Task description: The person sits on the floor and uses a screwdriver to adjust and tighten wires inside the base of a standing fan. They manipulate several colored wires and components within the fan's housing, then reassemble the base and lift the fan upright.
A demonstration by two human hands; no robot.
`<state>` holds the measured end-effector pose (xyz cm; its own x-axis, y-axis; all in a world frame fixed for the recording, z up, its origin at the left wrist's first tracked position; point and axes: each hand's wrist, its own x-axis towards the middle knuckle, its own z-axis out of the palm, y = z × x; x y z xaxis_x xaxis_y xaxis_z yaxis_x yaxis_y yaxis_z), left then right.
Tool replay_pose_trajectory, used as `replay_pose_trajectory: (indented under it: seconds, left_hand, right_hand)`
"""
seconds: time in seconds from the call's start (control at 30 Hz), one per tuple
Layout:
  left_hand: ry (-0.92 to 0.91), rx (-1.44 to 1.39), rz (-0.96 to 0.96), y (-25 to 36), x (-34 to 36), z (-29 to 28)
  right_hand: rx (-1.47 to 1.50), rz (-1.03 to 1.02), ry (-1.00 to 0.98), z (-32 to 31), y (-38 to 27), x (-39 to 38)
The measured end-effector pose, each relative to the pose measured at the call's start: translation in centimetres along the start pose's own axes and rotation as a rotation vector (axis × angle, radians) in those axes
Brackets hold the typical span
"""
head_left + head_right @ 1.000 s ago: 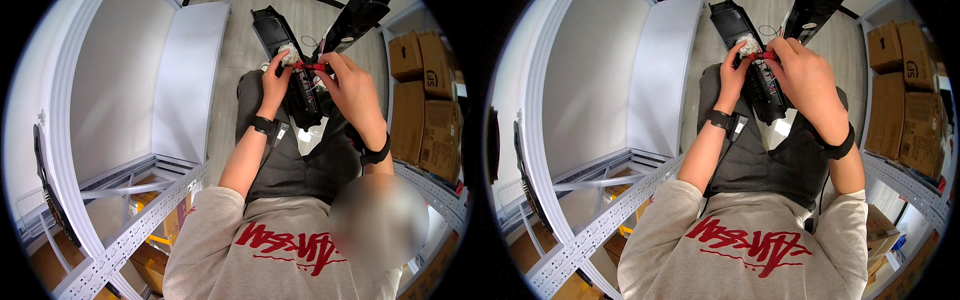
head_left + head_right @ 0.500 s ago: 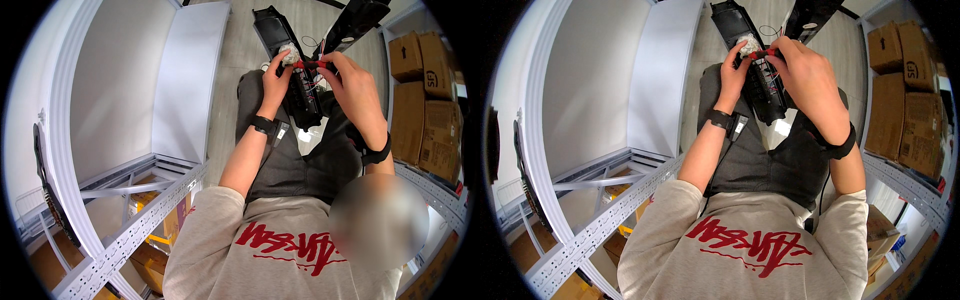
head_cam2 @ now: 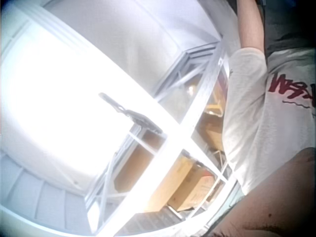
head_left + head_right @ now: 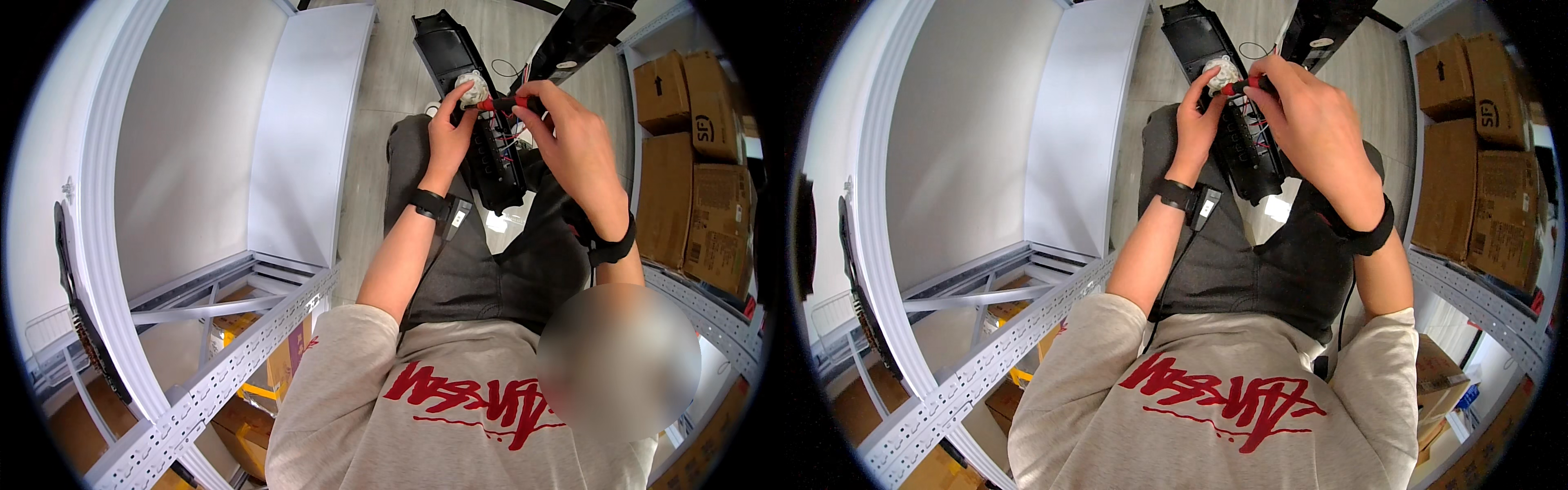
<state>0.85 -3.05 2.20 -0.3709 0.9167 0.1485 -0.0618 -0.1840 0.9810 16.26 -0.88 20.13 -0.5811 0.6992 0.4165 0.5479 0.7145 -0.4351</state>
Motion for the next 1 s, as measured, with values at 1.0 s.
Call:
replay_pose_trajectory:
  seconds: [1.0]
  left_hand:
    - [0.070,0.049,0.055,-0.1,0.1,0.1]
  right_hand:
    - [-0.031,0.178,0.037,1.2,0.7,0.0]
